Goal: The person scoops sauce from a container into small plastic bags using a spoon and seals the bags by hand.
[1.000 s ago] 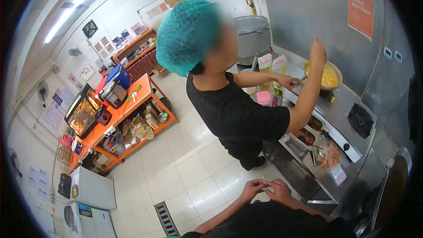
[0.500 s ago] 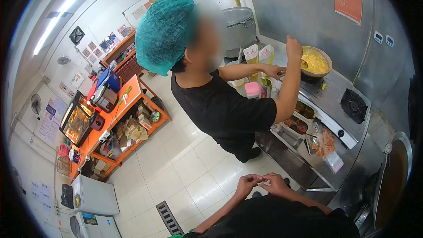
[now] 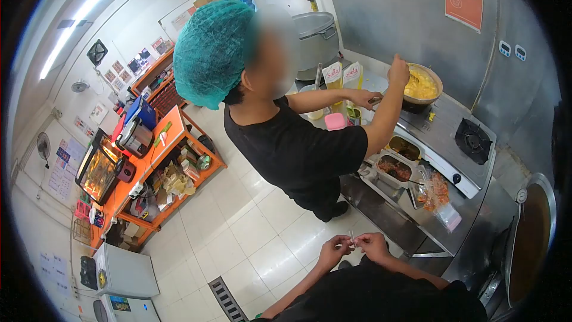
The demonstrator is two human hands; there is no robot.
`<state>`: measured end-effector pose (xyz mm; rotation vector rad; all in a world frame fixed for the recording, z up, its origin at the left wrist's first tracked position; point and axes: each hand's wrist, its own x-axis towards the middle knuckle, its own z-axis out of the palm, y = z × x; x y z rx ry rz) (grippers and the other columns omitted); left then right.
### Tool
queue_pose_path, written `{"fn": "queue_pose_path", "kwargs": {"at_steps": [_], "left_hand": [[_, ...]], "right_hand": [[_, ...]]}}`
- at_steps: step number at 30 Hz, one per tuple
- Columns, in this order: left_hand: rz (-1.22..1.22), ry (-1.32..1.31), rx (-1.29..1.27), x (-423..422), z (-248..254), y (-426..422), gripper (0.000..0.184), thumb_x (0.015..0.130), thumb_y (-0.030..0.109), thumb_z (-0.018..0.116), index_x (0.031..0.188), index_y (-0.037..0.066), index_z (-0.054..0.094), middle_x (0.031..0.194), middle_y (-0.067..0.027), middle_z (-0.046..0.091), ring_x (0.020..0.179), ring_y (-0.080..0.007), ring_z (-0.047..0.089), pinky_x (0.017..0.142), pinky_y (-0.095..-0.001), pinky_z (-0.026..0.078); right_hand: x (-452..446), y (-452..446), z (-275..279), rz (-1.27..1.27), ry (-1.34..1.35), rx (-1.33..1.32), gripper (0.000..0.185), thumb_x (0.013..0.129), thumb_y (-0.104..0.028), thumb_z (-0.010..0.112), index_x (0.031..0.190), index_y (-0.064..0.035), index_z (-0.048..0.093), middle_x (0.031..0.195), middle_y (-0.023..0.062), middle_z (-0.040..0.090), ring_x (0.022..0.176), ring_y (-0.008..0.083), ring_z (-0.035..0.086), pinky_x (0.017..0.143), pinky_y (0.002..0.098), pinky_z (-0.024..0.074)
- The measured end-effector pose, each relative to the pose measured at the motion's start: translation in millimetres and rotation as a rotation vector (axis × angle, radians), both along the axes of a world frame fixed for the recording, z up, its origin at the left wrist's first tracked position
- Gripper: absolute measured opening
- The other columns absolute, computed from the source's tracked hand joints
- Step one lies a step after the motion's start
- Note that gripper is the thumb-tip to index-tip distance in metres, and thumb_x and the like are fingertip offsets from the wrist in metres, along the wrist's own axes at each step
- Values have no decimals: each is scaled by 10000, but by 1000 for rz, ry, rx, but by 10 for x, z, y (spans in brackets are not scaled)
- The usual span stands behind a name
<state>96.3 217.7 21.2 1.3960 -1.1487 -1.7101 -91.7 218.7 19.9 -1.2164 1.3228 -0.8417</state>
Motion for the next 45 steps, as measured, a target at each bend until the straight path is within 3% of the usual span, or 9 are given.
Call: {"fn": "queue_pose_path", "kwargs": {"at_steps": [4, 10, 19, 25, 32, 38, 40, 42, 45], "left_hand": [[-25, 33, -56, 31, -274, 18, 258, 988, 173, 638, 1140, -34, 620, 991, -132, 723, 906, -202, 726, 811, -306, 584], [-67, -22, -41, 95, -81, 49, 350, 1012, 249, 605, 1175, -56, 657, 989, -126, 728, 942, -186, 700, 861, -302, 548], [-140, -62, -154, 113, -91, 36, 340, 1021, 233, 589, 1156, -66, 679, 1145, -135, 661, 1058, -187, 642, 920, -309, 508], [-16, 264, 35, 153, -72, 1, 274, 1002, 146, 587, 1089, -92, 689, 1216, -139, 646, 1126, -215, 627, 992, -317, 495], [8, 24, -9, 183, -80, -39, 265, 952, 100, 604, 1134, -65, 702, 1026, -129, 733, 939, -174, 694, 885, -284, 542], [37, -120, -113, 104, -100, -24, 259, 963, 168, 643, 1081, -46, 729, 948, -135, 750, 864, -174, 719, 794, -277, 563], [43, -144, -155, 66, -6, -39, 261, 966, 187, 652, 1071, -39, 732, 942, -141, 752, 851, -177, 726, 768, -276, 564], [-69, -335, -153, 48, 168, -83, 252, 968, 192, 660, 1081, -24, 724, 915, -148, 752, 814, -177, 736, 714, -278, 564], [-94, -338, -215, -3, 107, -101, 237, 968, 197, 657, 1051, -17, 717, 875, -138, 748, 779, -172, 738, 684, -288, 564]], "right_hand": [[-18, -9, 30, 42, 111, -68, 184, 889, -185, 754, 932, -5, 761, 771, 85, 731, 610, 108, 647, 574, 281, 520], [52, 2, -49, 66, 110, -156, 203, 859, -187, 781, 900, 6, 735, 777, 89, 727, 642, 129, 660, 606, 299, 518], [153, -27, -176, 105, 160, -306, 169, 838, -127, 771, 846, 19, 687, 811, 132, 699, 722, 210, 681, 693, 340, 535], [183, -74, -20, 136, 132, -298, 141, 827, -89, 764, 802, 16, 673, 800, 111, 687, 712, 188, 680, 621, 311, 535], [211, -98, -253, 198, 80, -320, 142, 816, -75, 763, 874, 11, 666, 834, 113, 676, 720, 194, 689, 646, 313, 564], [208, -113, -151, 168, 366, -406, 159, 845, -152, 717, 841, -30, 616, 777, 141, 671, 713, 299, 693, 625, 407, 555], [179, -104, 33, 311, 724, -456, 206, 886, -262, 656, 846, -67, 604, 759, 152, 675, 725, 360, 684, 620, 468, 542], [157, -96, 129, 308, 737, -459, 228, 891, -292, 638, 858, -69, 607, 767, 155, 680, 733, 363, 686, 621, 478, 541], [134, -83, 96, 322, 797, -455, 254, 897, -311, 603, 889, -58, 630, 798, 160, 697, 751, 365, 696, 645, 490, 547]]}}
